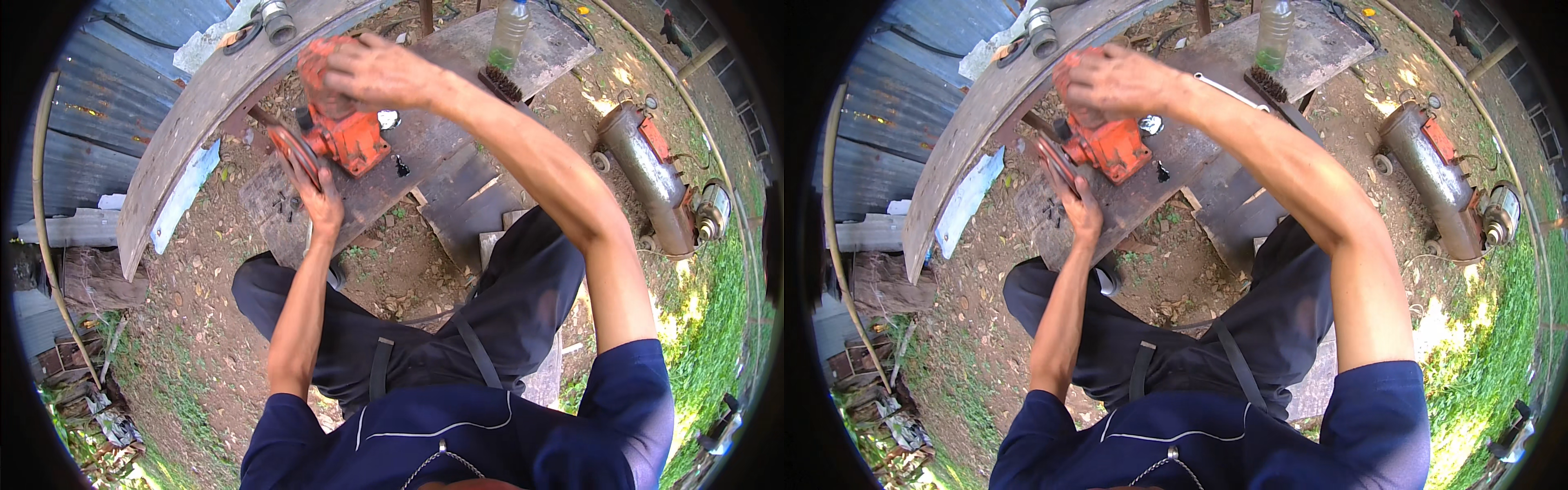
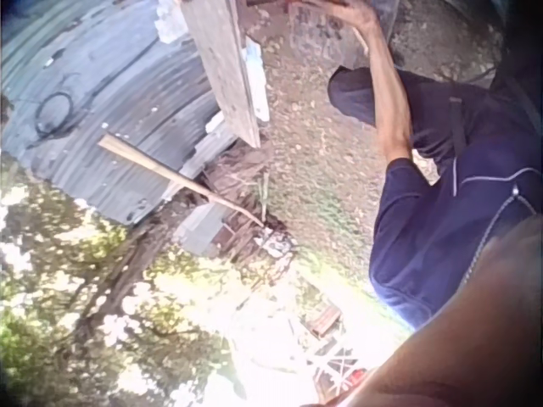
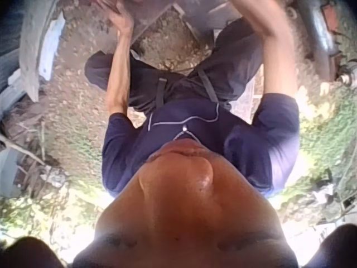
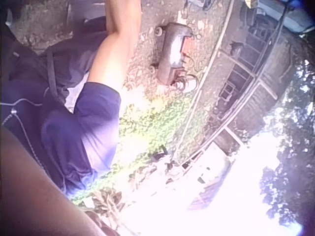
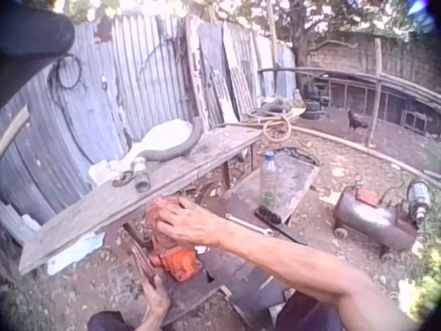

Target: The person unscrews bolts from a red compressor pump using a wrench, uses a metal rod to pry a pulley and other components, and wipes the parts with a cloth.

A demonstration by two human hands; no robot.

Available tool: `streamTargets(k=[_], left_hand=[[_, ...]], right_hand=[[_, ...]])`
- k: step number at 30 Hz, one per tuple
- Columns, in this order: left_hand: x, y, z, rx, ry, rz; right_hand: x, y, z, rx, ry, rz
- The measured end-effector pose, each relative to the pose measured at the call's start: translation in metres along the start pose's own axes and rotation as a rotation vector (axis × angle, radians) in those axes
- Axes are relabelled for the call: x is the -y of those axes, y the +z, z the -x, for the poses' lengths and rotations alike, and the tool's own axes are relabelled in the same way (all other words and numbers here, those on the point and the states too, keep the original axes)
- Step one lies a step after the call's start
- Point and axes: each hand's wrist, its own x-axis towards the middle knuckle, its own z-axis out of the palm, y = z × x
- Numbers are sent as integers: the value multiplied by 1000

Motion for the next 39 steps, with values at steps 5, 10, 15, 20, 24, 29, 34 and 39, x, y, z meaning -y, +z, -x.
streamTargets(k=[5, 10, 15, 20, 24, 29, 34, 39], left_hand=[[-19, -6, -23, 76, -194, 236], [-7, -9, -84, 244, -323, 245], [9, -10, -93, 304, -420, 312], [12, -2, -96, 364, -534, 375], [43, -22, -104, 309, -559, 173], [-36, -8, -132, 59, -181, 234], [-59, -2, -156, 50, 144, 346], [-66, 13, -154, 193, 139, 376]], right_hand=[[43, -6, -11, 66, -10, 74], [58, -3, -25, 70, 210, 184], [58, -8, -29, 93, 228, 42], [28, -5, -27, -101, 418, -573], [14, -17, 7, -387, 980, -679], [4, 36, 106, -80, 1302, -639], [0, 53, 80, 93, 1019, -701], [-5, 68, 79, 181, 793, -520]])
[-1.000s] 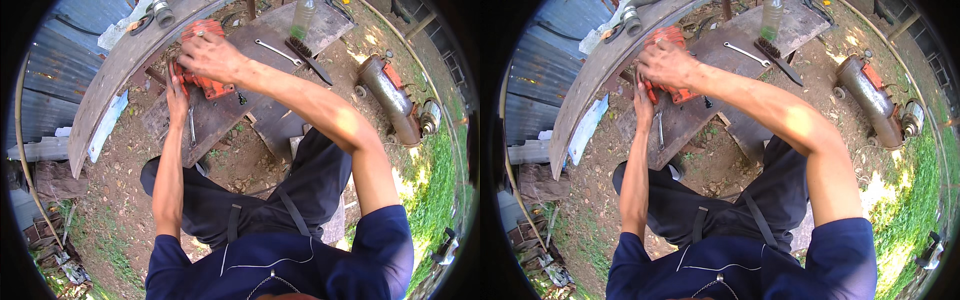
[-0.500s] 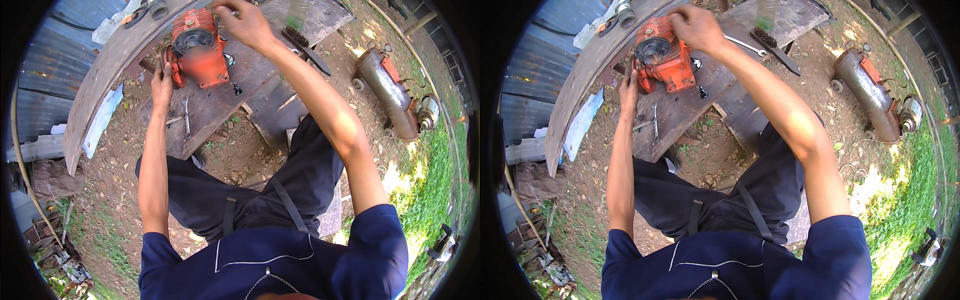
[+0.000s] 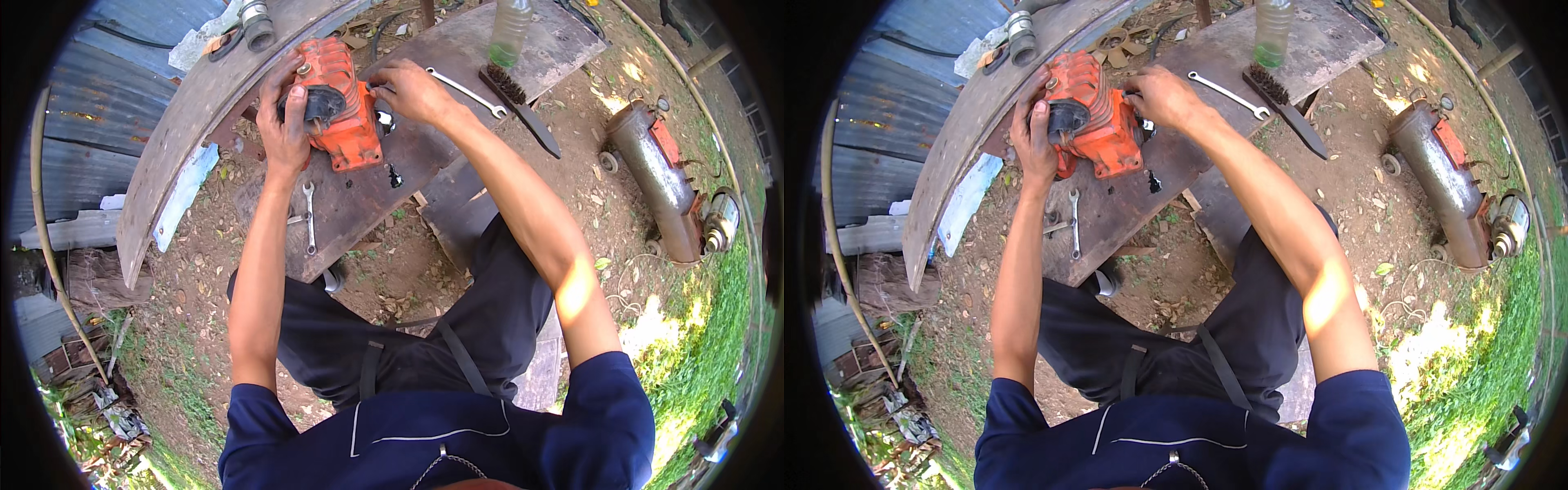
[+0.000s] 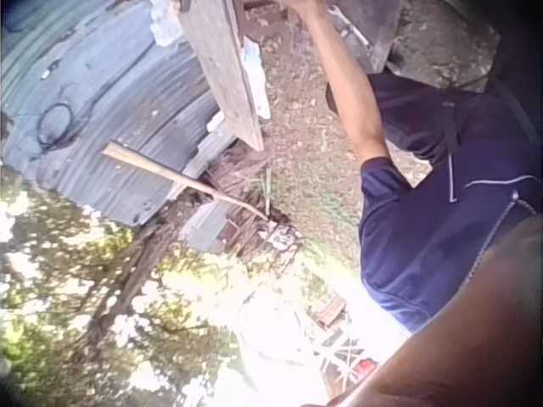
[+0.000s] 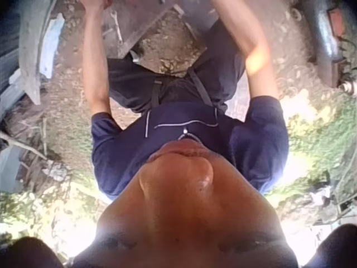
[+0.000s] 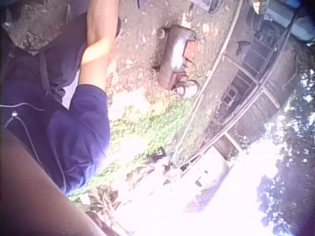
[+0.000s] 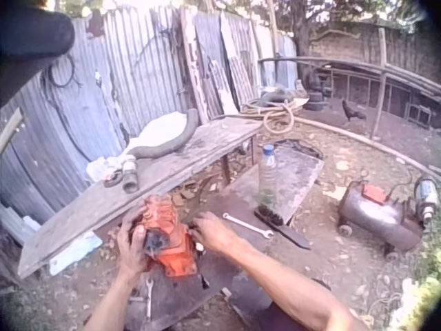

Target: The person unscrews bolts from a red compressor pump using a wrench, uses a metal rod to pry a pulley and other components, and wipes the parts with a cloth.

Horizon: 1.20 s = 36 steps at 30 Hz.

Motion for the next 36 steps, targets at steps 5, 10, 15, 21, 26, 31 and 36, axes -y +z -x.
streamTargets(k=[5, 10, 15, 21, 26, 31, 36], left_hand=[[10, 2, -4, 10, 72, 1], [11, 1, -3, 3, 77, 15], [9, 2, -5, 8, 101, 10], [8, 4, -2, -19, 85, 30], [8, 5, -1, -42, 90, -4], [3, 11, -1, -52, 49, -48], [8, 4, -4, -53, 33, 14]], right_hand=[[-16, 6, -9, -14, -110, 79], [-13, -6, -18, 83, -269, 279], [-18, -11, -31, 174, -416, 427], [-6, -5, -24, 195, -268, 430], [9, 3, -19, 188, -53, 403], [12, 9, -16, 159, 48, 420], [0, -6, -33, 240, -259, 590]])
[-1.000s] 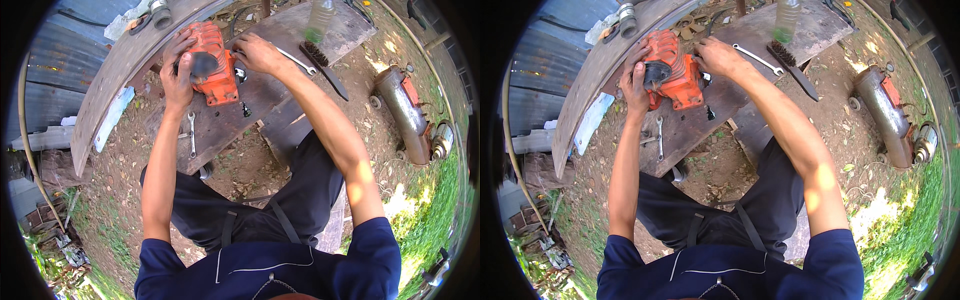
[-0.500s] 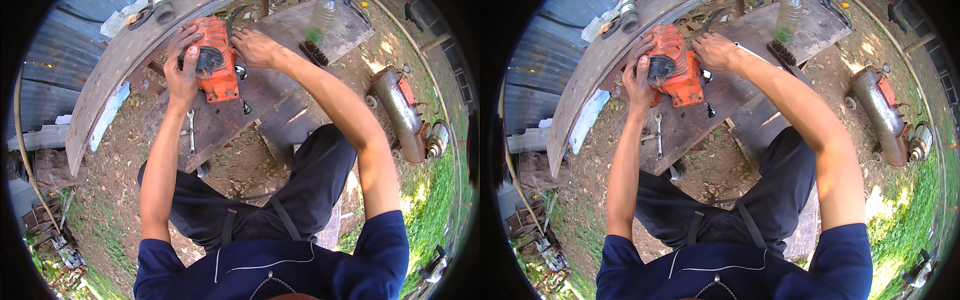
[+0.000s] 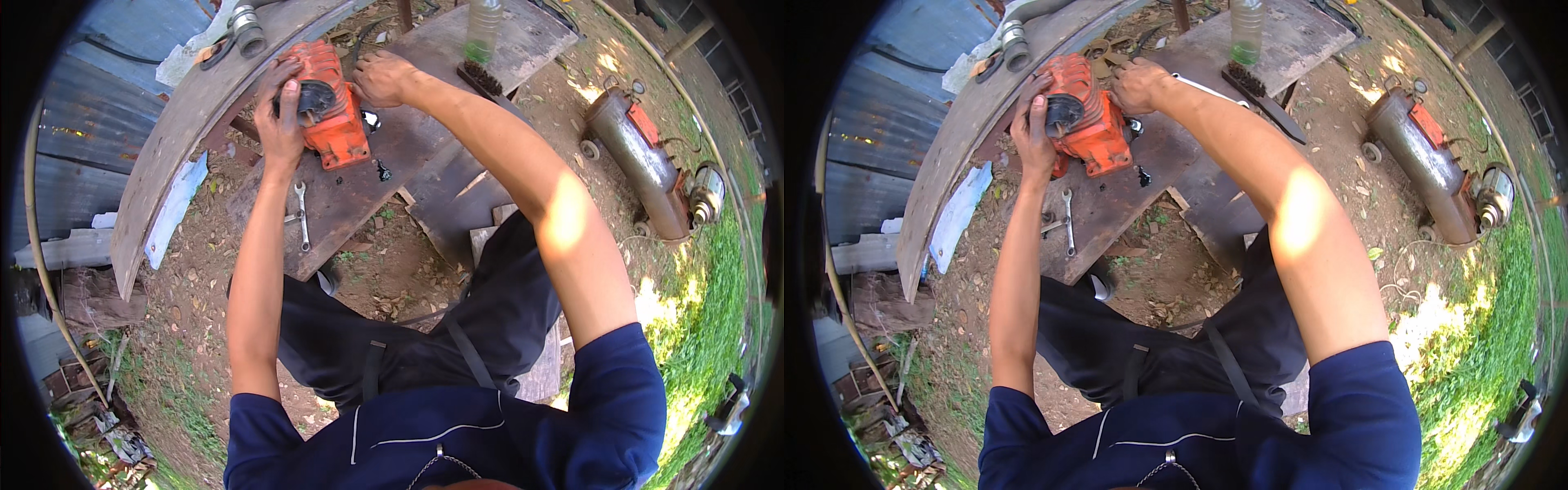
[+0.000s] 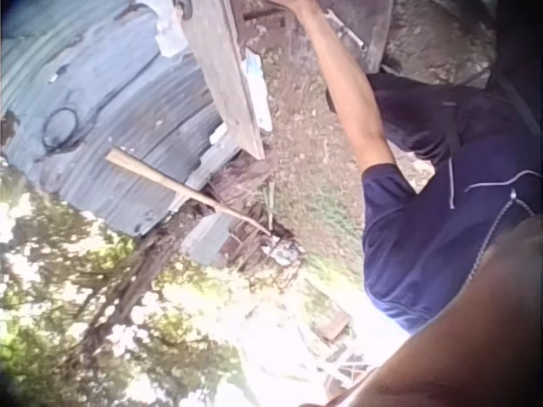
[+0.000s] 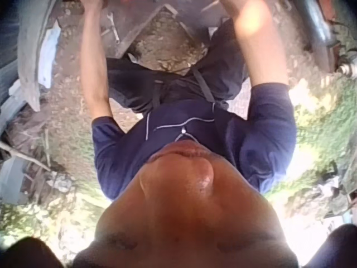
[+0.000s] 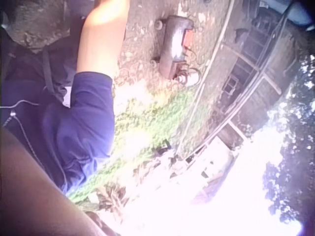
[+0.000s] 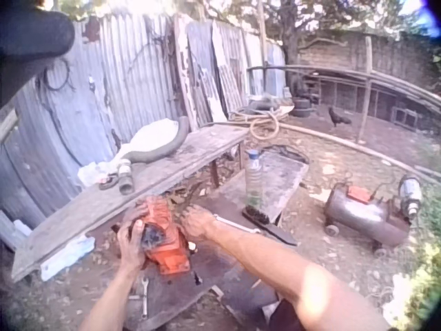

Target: The person unscrews bolts from a red compressor pump using a wrench, uses a metal rod to pry a pulley and other components, and wipes the parts with a cloth.

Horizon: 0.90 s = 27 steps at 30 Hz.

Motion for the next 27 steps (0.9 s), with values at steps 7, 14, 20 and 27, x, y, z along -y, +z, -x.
streamTargets(k=[7, 14, 20, 27], left_hand=[[-6, 3, -2, 24, 29, -25], [-4, 6, 3, -43, 77, -6], [-6, 6, 2, -43, 84, -1], [-13, -12, 4, -25, -41, -19]], right_hand=[[-13, 24, -2, -99, 15, -262], [8, 16, -3, 93, 242, -360], [26, -9, -9, 343, 417, -317], [22, -37, -3, 373, 637, -449]])
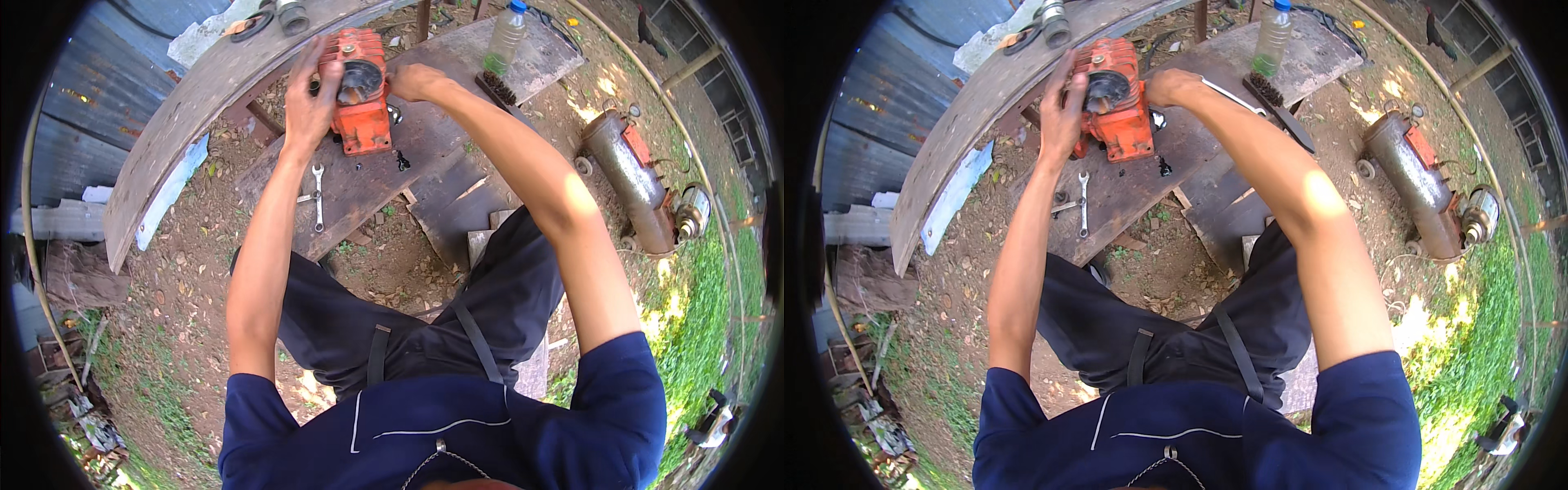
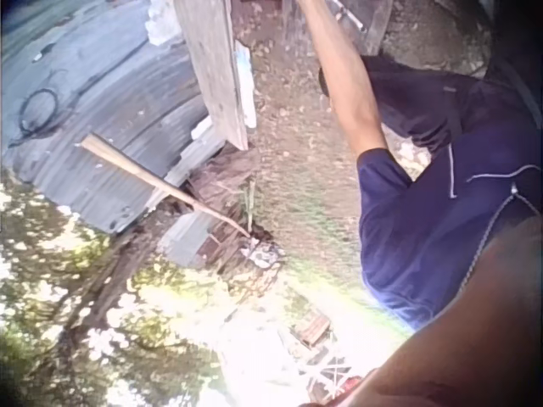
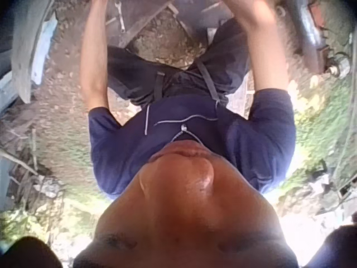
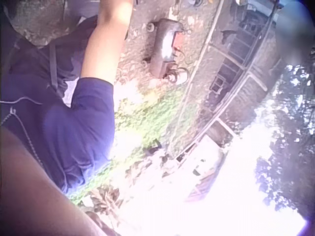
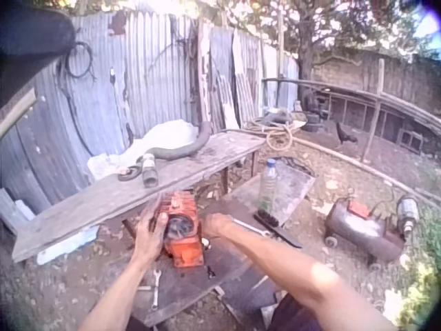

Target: The person unscrews bolts from a red compressor pump using a wrench, uses a metal rod to pry a pulley and other components, and wipes the parts with a cloth.

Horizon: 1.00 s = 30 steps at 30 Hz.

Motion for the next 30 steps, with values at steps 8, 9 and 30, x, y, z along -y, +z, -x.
streamTargets(k=[8, 9, 30], left_hand=[[51, -51, 79, -343, -387, -13], [48, -45, 85, -279, -534, 120], [72, -53, 77, 267, -485, -339]], right_hand=[[71, -69, 60, -525, -294, -346], [78, -66, 64, -549, -306, -299], [92, -4, 44, -789, -493, -243]])
